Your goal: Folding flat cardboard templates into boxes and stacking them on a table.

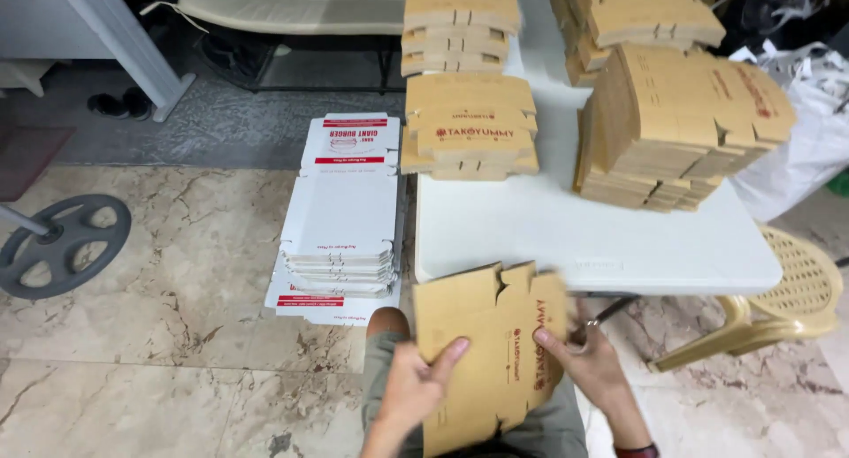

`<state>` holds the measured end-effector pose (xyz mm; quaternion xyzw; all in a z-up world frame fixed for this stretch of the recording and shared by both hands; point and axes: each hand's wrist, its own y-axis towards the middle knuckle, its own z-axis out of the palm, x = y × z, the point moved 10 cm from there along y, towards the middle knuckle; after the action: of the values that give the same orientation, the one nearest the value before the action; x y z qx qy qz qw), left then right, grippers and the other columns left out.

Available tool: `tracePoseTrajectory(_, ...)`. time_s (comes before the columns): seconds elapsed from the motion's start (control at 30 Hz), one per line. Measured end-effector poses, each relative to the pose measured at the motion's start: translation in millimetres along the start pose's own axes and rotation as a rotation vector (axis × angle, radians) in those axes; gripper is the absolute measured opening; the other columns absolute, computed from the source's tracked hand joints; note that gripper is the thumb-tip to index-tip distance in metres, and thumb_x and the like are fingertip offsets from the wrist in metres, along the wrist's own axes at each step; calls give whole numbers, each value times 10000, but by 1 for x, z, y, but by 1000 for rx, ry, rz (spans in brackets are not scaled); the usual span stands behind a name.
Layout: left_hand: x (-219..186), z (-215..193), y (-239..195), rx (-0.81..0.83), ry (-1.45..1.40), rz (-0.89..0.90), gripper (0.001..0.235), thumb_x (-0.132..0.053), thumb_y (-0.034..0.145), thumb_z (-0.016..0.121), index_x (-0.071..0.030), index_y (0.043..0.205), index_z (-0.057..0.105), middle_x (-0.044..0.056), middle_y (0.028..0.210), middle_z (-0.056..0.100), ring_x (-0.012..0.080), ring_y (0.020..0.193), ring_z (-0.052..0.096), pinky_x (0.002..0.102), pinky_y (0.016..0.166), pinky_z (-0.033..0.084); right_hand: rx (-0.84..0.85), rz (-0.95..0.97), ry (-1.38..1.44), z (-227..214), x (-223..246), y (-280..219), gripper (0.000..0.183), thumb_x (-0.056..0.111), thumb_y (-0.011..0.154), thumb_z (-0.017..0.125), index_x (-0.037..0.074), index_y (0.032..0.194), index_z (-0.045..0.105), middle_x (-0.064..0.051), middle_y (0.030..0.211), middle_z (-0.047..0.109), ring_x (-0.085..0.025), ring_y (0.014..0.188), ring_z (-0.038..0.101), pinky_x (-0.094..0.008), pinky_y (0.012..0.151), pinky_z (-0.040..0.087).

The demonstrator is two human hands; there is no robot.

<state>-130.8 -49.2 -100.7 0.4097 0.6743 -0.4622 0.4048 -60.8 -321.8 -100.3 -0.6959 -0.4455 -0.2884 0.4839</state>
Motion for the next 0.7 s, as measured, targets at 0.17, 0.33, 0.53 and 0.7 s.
tracePoseTrajectory(0.17, 30, -9, 6, 283, -210, 143, 536, -405, 953, 743, -146, 561, 485, -41, 452, 368, 110, 323, 277, 286, 346, 157, 70, -901, -278, 1, 117, -68, 431, 362, 869, 683, 55, 1169, 727, -144, 1540, 492, -265, 1476, 387, -396, 1204, 300)
tracePoseTrajectory(0.33, 50, -25, -6, 273, -561, 292, 594, -281, 797, 834, 32, 1273, 669, 172, 1257, 748, 302, 1142, 740, 458, 969, 628, 352, -877, -288, 79, 108, -42, 517, 502, 936, 535, 66, 1173, 679, -86, 1177, 713, -224, 1089, 654, -350, 921, 474)
tracePoseTrajectory(0.53, 243, -48, 23, 108, -770, -28, 569, -180, 796, 834, -40, 1302, 616, 221, 1108, 717, 402, 960, 709, 526, 831, 568, 542, -599, -110, 164, 44, -14, 390, 419, 765, 854, 62, 766, 695, -63, 649, 610, -184, 690, 576, -302, 635, 449)
tracePoseTrajectory(0.7, 90, -95, -44, -68, -425, -100, 941, -294, 827, 798, 2, 1589, 331, 337, 1587, 353, 535, 1469, 263, 677, 1172, 257, 431, -683, -543, 180, 52, -37, 609, 630, 722, 788, 38, 657, 658, -212, 633, 660, -411, 652, 675, -470, 612, 479)
